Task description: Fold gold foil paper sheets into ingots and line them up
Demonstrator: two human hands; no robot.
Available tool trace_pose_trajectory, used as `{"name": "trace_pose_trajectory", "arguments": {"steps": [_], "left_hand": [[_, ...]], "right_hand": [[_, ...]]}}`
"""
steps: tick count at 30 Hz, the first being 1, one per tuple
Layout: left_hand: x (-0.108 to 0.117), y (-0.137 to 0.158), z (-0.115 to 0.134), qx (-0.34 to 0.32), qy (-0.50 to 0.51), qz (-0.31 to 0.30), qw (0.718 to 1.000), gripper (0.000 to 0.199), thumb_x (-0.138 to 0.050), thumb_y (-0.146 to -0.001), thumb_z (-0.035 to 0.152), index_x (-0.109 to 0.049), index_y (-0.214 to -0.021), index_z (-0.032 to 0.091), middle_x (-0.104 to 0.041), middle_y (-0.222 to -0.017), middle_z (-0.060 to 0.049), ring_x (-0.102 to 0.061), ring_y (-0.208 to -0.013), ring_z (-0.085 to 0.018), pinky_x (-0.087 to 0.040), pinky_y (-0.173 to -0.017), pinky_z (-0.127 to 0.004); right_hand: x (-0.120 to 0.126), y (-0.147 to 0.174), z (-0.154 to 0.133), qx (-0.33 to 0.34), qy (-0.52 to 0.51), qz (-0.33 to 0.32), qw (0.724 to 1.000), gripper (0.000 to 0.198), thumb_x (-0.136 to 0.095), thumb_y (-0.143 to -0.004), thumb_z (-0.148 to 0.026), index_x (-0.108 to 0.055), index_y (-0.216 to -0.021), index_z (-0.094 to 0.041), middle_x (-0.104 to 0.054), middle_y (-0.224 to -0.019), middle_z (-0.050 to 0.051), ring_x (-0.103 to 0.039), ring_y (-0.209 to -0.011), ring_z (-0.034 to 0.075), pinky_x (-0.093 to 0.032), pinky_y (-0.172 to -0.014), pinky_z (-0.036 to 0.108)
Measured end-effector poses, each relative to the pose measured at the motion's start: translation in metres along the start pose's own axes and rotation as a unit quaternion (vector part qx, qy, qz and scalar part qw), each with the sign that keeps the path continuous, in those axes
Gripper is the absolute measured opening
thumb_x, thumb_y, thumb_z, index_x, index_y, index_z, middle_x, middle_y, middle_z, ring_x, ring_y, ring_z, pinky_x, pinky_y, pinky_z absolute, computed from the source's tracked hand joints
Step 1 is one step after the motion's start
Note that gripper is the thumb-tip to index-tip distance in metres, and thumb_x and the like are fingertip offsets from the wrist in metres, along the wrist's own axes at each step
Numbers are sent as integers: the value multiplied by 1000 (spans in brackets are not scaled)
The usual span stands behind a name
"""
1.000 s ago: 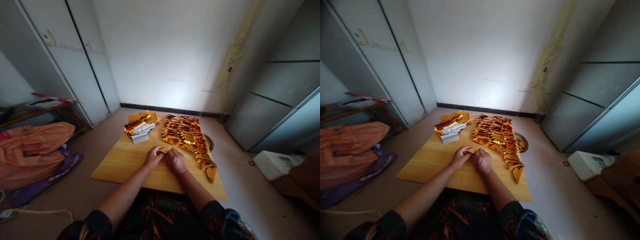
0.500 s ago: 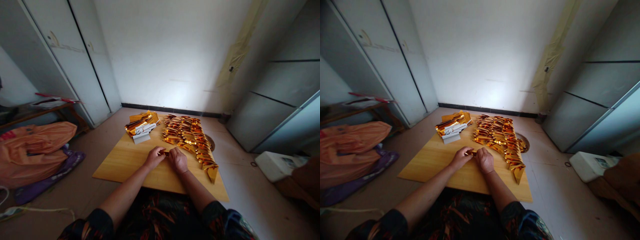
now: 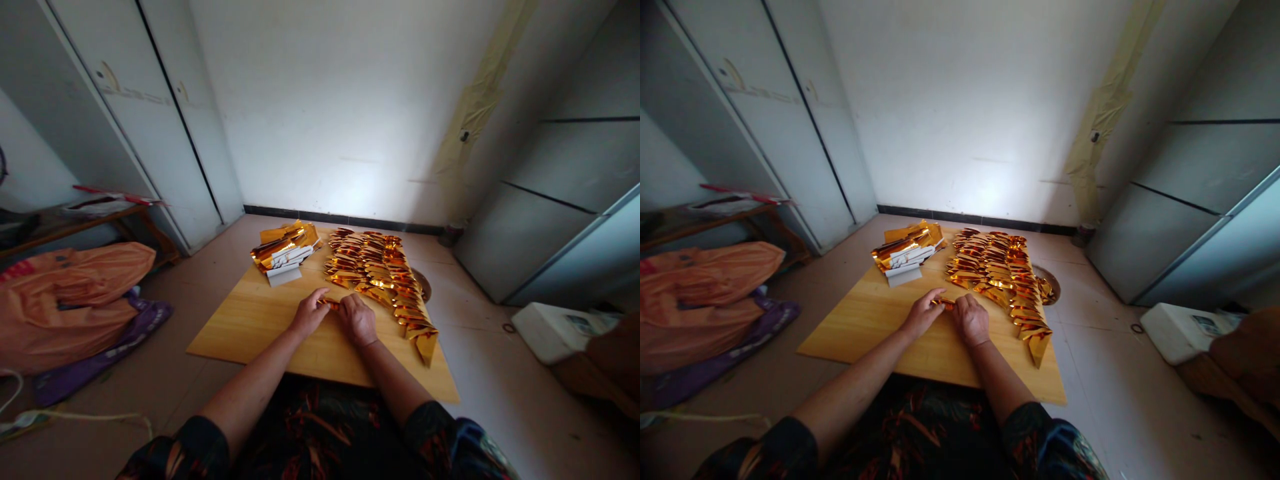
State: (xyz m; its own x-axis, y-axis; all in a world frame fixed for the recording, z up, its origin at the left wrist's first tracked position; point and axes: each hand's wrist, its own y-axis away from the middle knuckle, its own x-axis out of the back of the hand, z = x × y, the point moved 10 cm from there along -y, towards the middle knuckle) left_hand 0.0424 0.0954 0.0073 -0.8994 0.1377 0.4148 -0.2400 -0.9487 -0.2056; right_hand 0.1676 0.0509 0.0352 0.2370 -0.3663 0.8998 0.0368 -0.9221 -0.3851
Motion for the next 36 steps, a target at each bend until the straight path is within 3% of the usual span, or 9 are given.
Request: {"name": "trace_pose_trajectory", "arguments": {"steps": [5, 17, 26, 36], "left_hand": [[-1, 1, 1, 0, 3, -3, 1000, 53, -53, -73, 9, -54, -125, 19, -69, -96, -2, -63, -79, -14, -52, -75, -26], [1, 3, 9, -11, -47, 1, 999, 57, -51, -70, 6, -53, -126, 19, -63, -77, 3, -52, -59, -9, -45, -61, -20], [1, 2, 11, -7, -58, 5, 998, 46, -56, -72, 14, -60, -117, 20, -69, -105, -3, -62, -78, -15, -50, -79, -28], [0, 3, 0, 62, 56, 8, 997, 50, -51, -70, 13, -57, -120, 15, -61, -69, 3, -47, -49, -8, -41, -50, -20]], "right_hand": [[1, 0, 0, -4, 1, -6, 1000, 23, -43, -94, -25, -63, -83, -20, -62, -84, 3, -54, -65, 11, -30, -55, 22], [-3, -1, 8, -31, 9, 3, 999, 25, -40, -95, -25, -62, -82, -20, -62, -84, 2, -52, -61, 10, -28, -54, 23], [6, 1, 3, -4, 0, 6, 1000, 22, -44, -94, -26, -63, -85, -20, -63, -85, 3, -53, -65, 11, -30, -57, 22], [12, 3, -3, 43, 19, 40, 998, 25, -43, -94, -25, -64, -82, -20, -61, -81, 4, -54, -70, 13, -32, -62, 22]]}}
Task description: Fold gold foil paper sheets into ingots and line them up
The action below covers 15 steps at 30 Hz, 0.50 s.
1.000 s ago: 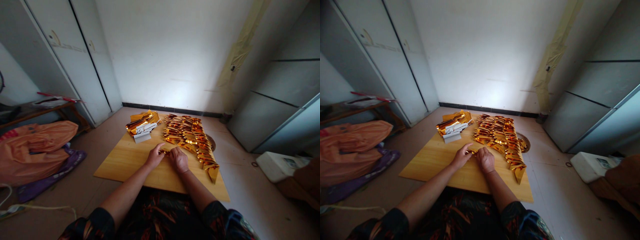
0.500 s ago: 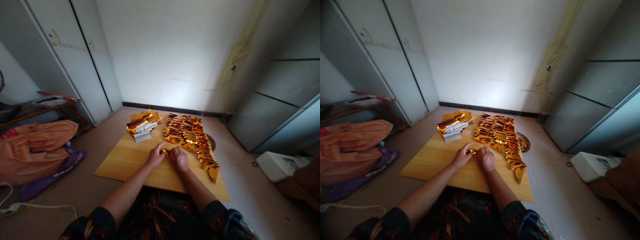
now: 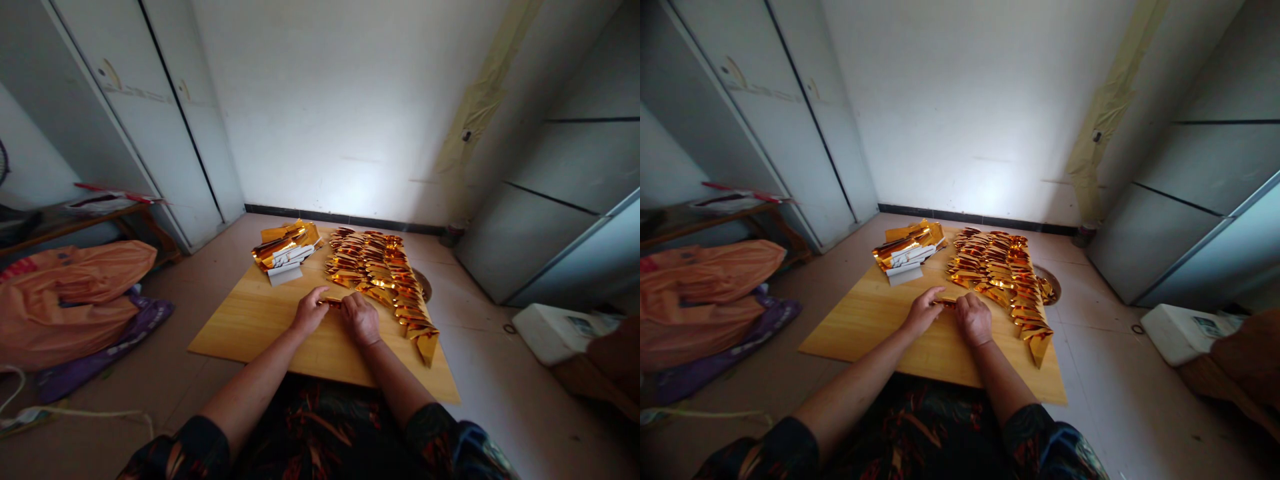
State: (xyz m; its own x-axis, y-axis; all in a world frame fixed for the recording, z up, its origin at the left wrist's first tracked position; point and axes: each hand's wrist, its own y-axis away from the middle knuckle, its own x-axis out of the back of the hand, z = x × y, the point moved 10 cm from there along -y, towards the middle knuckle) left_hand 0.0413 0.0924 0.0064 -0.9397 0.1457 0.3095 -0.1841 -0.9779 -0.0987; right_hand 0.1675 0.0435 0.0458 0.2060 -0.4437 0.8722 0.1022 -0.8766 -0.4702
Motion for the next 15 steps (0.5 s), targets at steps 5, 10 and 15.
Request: {"name": "trace_pose_trajectory", "arguments": {"steps": [5, 10, 15], "left_hand": [[-4, -2, -8, 42, 99, 10, 994, 54, -53, -68, 13, -54, -122, 13, -52, -61, 7, -43, -44, -6, -37, -44, -18], [-2, -1, -6, 54, 156, 25, 986, 56, -56, -65, 15, -54, -121, 13, -50, -59, 7, -44, -44, -6, -37, -44, -18], [-4, 1, 2, 48, 171, 13, 984, 57, -58, -65, 17, -53, -121, 12, -52, -59, 7, -45, -45, -6, -37, -45, -18]], "right_hand": [[15, 4, 4, 9, -46, 62, 997, 22, -48, -91, -29, -63, -103, -20, -65, -94, 6, -58, -78, 15, -39, -67, 22], [24, 9, 23, -48, -95, 79, 991, 22, -48, -87, -29, -64, -98, -19, -66, -94, 6, -60, -74, 15, -41, -64, 23], [13, 13, 54, -173, -228, 59, 956, 18, -50, -79, -31, -64, -82, -19, -65, -76, 3, -59, -66, 15, -43, -61, 24]]}}
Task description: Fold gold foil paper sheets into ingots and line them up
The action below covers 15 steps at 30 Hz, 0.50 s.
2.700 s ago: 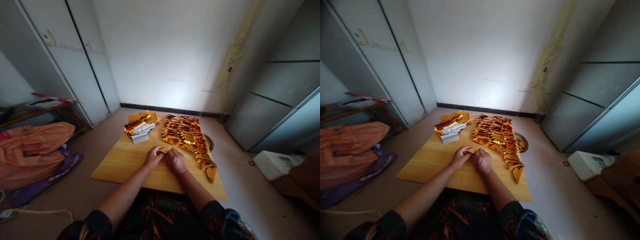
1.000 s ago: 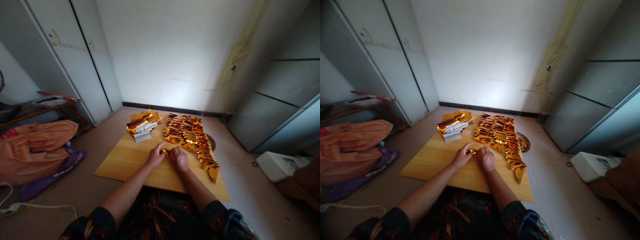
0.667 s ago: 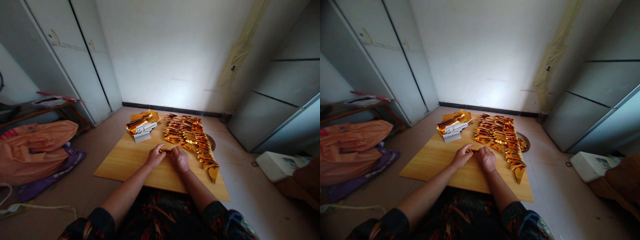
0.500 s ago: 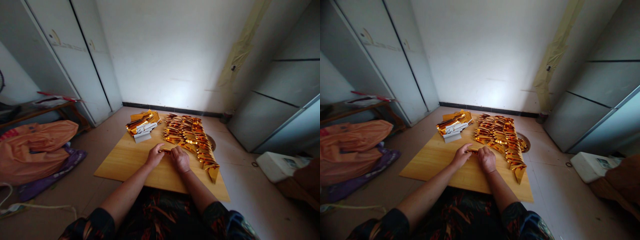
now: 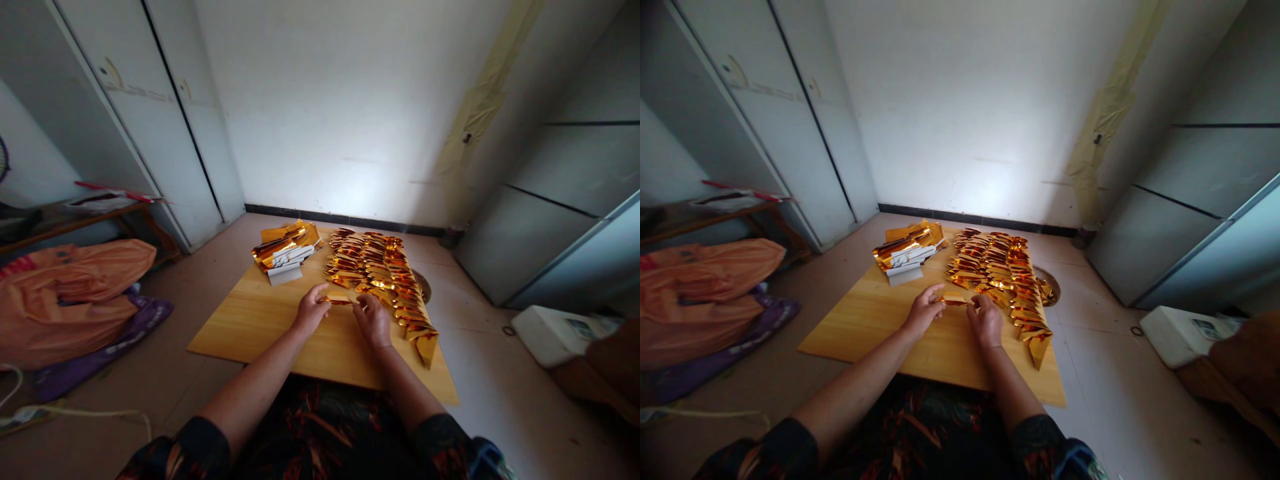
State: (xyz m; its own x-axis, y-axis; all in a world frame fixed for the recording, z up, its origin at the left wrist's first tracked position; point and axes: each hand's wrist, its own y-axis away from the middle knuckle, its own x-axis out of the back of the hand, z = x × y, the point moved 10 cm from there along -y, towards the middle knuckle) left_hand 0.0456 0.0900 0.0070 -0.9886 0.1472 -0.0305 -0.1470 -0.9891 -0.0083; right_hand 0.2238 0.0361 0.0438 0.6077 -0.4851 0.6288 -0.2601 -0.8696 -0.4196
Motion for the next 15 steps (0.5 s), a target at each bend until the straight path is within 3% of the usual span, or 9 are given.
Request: {"name": "trace_pose_trajectory", "arguments": {"steps": [3, 7, 15], "left_hand": [[-5, 2, 2, 0, 10, -7, 1000, 58, -58, -65, 19, -52, -123, 11, -54, -61, 6, -46, -45, -6, -37, -45, -19], [-13, 4, 5, -7, 14, -25, 1000, 59, -58, -66, 20, -51, -124, 11, -56, -64, 5, -46, -47, -6, -38, -47, -19], [-33, 7, 10, -15, 11, -56, 998, 58, -58, -68, 19, -49, -125, 12, -60, -73, 3, -47, -49, -6, -41, -49, -19]], "right_hand": [[-3, -1, 14, -71, -99, -12, 992, 20, -54, -72, -34, -63, -82, -19, -64, -69, 1, -57, -60, 15, -44, -60, 24], [-2, 0, 15, -102, -172, -18, 980, 19, -55, -67, -34, -61, -75, -19, -61, -65, 0, -53, -55, 14, -42, -55, 24], [20, -2, 14, -81, -145, -23, 986, 15, -53, -66, -31, -62, -65, -19, -59, -57, -1, -52, -55, 14, -40, -56, 24]]}}
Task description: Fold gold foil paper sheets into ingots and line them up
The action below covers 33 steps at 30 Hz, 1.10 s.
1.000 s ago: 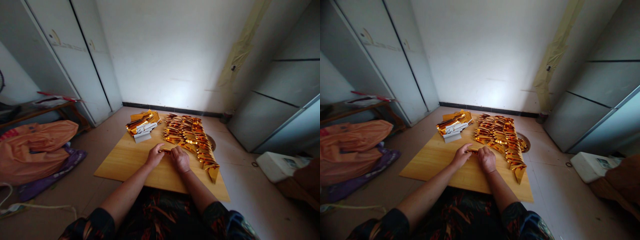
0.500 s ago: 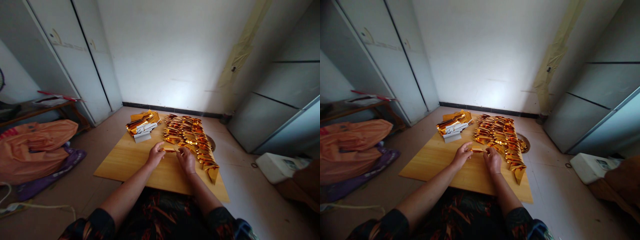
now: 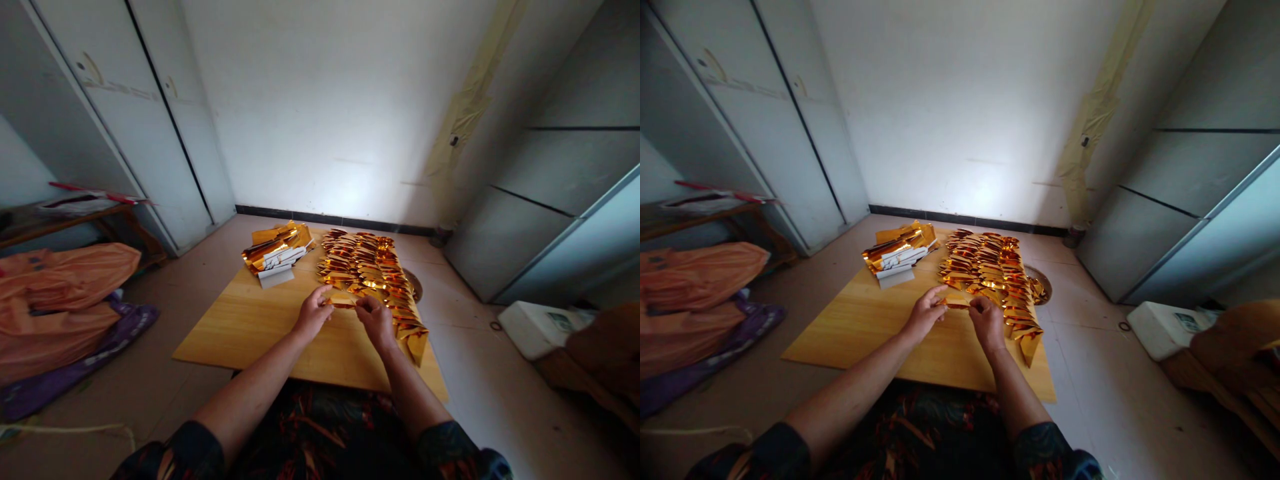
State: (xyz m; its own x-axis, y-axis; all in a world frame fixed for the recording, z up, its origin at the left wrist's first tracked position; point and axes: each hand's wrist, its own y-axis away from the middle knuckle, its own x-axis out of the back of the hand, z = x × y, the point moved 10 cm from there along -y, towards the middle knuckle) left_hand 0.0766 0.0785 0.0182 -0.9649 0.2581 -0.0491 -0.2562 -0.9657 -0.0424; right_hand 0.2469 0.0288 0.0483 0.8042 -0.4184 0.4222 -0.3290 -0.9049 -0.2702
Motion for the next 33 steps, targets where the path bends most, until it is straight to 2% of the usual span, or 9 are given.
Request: {"name": "trace_pose_trajectory", "arguments": {"steps": [4, 8, 11, 14, 18, 24, 29, 33], "left_hand": [[-21, -3, 2, -6, 3, -23, 1000, 60, -58, -70, 19, -46, -128, 15, -60, -76, 2, -50, -53, -7, -44, -52, -20], [-37, -3, -1, -19, -22, -55, 998, 66, -58, -69, 16, -42, -133, 16, -56, -69, 5, -52, -55, -8, -43, -54, -20], [-34, -2, -7, -22, -53, -59, 997, 65, -58, -69, 15, -42, -132, 17, -57, -69, 6, -54, -56, -8, -43, -55, -20], [-25, -1, -17, -9, -65, -50, 997, 63, -56, -69, 15, -43, -131, 16, -56, -68, 6, -54, -55, -8, -43, -55, -20], [-18, 0, -24, -2, -61, -50, 997, 61, -54, -69, 15, -45, -129, 15, -54, -68, 6, -52, -55, -7, -43, -54, -19], [-18, 1, -24, -15, -55, -57, 997, 59, -55, -67, 18, -47, -126, 16, -55, -70, 5, -52, -56, -8, -42, -55, -20], [-17, 2, -25, -17, -54, -55, 997, 58, -55, -66, 18, -49, -124, 16, -55, -71, 5, -53, -57, -8, -43, -55, -20], [-15, 2, -23, -21, -55, -45, 997, 56, -55, -68, 18, -49, -124, 14, -55, -71, 5, -52, -57, -9, -42, -55, -21]], "right_hand": [[20, -5, 3, 2, 26, 3, 1000, 17, -52, -66, -32, -64, -67, -19, -61, -58, 0, -52, -55, 14, -39, -56, 24], [49, -19, 16, -7, 38, 28, 999, 20, -54, -63, -35, -65, -67, -19, -65, -64, 2, -55, -59, 16, -40, -58, 24], [72, -32, 33, -22, 53, 52, 997, 22, -55, -63, -37, -66, -68, -19, -65, -63, 1, -55, -59, 16, -40, -57, 24], [83, -45, 48, -23, 75, 59, 995, 22, -54, -63, -36, -67, -67, -19, -67, -66, 2, -56, -61, 16, -40, -58, 25], [85, -56, 67, -40, 100, 63, 992, 20, -54, -60, -32, -67, -67, -18, -67, -67, 2, -56, -61, 16, -39, -58, 24], [83, -59, 72, -45, 133, 72, 987, 19, -53, -62, -30, -67, -68, -19, -67, -68, 1, -57, -62, 16, -39, -59, 24], [73, -56, 54, -34, 123, 55, 990, 17, -53, -63, -28, -67, -68, -19, -65, -63, -1, -55, -57, 15, -38, -55, 23], [44, -57, 24, 0, 156, 27, 987, 14, -54, -65, -23, -68, -68, -20, -66, -64, 0, -57, -61, 14, -38, -57, 22]]}}
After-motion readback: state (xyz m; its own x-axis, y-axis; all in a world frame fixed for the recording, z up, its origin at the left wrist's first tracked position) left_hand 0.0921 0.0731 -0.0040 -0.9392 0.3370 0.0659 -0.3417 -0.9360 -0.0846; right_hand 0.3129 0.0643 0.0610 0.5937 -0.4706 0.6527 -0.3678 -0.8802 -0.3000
